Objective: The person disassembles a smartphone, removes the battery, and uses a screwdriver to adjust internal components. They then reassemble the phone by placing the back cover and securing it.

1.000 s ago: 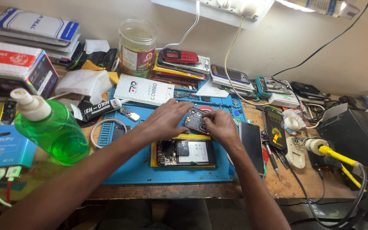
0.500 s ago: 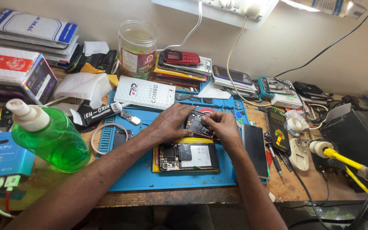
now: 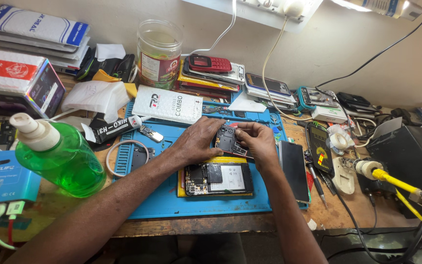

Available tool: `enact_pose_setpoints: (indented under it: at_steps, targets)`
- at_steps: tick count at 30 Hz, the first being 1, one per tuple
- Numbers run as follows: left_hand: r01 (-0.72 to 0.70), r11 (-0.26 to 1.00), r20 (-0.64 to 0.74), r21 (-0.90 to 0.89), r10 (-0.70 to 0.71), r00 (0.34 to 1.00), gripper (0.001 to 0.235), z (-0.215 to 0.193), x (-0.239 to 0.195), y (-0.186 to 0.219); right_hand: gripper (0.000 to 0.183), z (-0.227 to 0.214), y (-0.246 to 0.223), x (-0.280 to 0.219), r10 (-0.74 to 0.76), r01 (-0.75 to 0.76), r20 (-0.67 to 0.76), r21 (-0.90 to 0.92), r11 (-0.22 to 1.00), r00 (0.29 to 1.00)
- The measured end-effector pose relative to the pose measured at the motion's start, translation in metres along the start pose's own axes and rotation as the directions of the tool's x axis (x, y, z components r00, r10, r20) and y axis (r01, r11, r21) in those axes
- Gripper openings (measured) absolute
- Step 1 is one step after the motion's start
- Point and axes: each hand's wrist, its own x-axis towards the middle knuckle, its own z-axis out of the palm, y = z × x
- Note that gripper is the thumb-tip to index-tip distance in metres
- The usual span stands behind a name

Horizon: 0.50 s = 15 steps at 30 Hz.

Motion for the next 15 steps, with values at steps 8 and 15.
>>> enact_pose_setpoints:
  at_steps: [8, 15]
  targets:
    - [-0.023, 0.999, -0.022, 0.023, 0.023, 0.999, 0.092, -0.002, -0.002, 0.001, 0.036, 0.005, -0.001, 0.010, 0.001, -0.003, -0.020, -0.094, 0.996, 1.000]
    - [-0.048, 0.999, -0.037, 0.010, 0.048, 0.998, 0.095, 0.004, -0.002, -0.006, 0.029, -0.005, 0.016, 0.022, -0.023, 0.017, 0.055, 0.101, 0.995, 0.998]
